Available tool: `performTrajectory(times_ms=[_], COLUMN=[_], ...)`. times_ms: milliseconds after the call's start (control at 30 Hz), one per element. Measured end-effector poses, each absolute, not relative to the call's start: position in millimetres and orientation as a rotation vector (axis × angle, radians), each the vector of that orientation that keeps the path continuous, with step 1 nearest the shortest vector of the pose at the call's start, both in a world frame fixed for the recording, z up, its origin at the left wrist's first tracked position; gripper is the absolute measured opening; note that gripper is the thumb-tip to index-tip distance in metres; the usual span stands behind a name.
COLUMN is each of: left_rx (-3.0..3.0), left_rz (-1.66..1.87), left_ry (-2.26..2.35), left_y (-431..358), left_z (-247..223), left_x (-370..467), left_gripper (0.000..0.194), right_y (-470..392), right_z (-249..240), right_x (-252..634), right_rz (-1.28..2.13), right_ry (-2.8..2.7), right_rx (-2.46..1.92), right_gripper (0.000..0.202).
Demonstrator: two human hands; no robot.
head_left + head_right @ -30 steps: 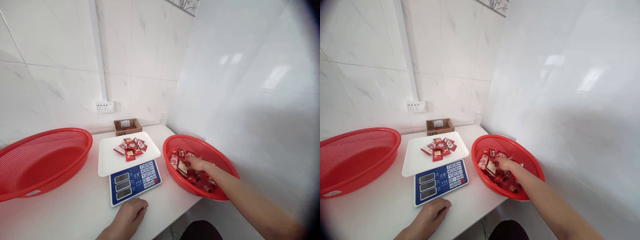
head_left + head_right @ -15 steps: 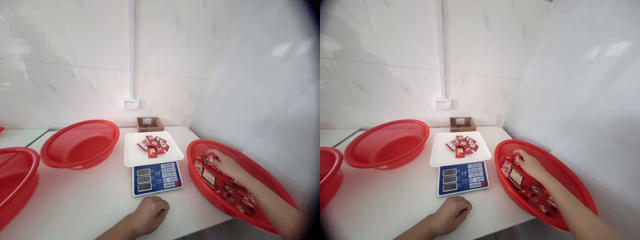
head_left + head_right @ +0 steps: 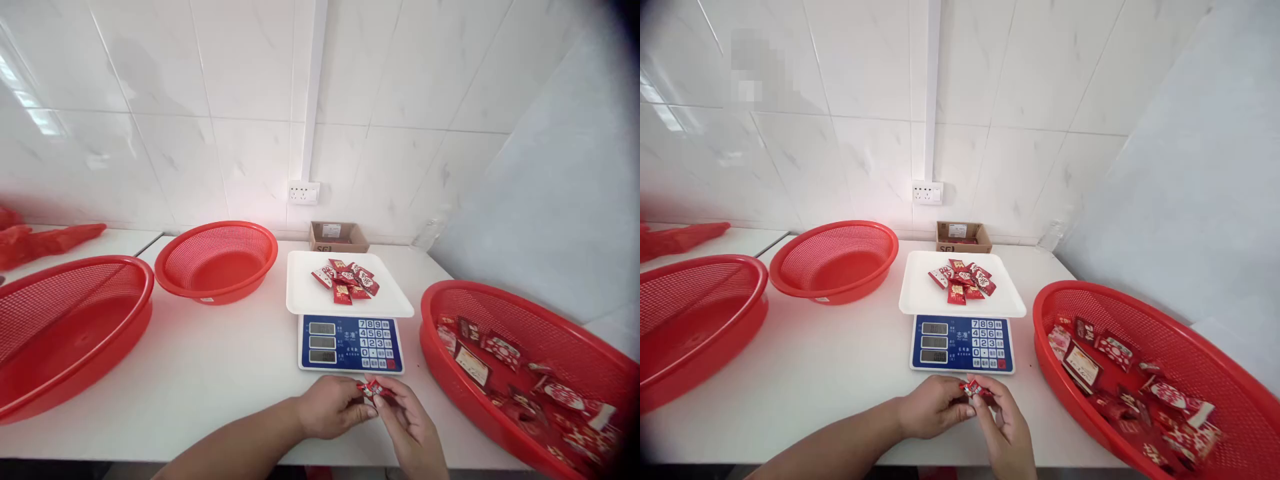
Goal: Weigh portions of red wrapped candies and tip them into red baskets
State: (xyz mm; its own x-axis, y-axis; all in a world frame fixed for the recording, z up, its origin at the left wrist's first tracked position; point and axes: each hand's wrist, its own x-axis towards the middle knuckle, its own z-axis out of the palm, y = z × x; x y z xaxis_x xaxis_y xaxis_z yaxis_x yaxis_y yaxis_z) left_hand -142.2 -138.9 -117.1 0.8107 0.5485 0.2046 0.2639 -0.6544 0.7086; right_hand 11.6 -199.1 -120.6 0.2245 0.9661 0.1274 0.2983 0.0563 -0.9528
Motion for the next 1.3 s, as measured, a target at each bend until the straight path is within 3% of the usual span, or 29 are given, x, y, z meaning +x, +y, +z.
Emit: performTrajectory(times_ms=[333,667,1067,1300], left_rx=[2.299,1.942,1.752,2.411], left_rz=[0.526,0.529,0.550,0.648], left_ry=[0.605,0.642,0.696,0.769], left_y=[-134,-139,-153,-140], left_z=[-130,-134,-119,-89], left_x=[-138,-131,-124,-127], left_gripper=[0.040,0.052,0.045,0.029], right_y=[-193,-193,-194,-193], right_z=[-132,-147,-153,-164], right_x=[15,23,28,34], right_rz=[0.963,1.031,1.170,1.168], right_ry=[-1.113,-1.352,-1.369,-1.142], right_rx=[-1.326,-1.435,-1.281,-1.254], right_gripper=[0.030,0.050,0.047,0.045])
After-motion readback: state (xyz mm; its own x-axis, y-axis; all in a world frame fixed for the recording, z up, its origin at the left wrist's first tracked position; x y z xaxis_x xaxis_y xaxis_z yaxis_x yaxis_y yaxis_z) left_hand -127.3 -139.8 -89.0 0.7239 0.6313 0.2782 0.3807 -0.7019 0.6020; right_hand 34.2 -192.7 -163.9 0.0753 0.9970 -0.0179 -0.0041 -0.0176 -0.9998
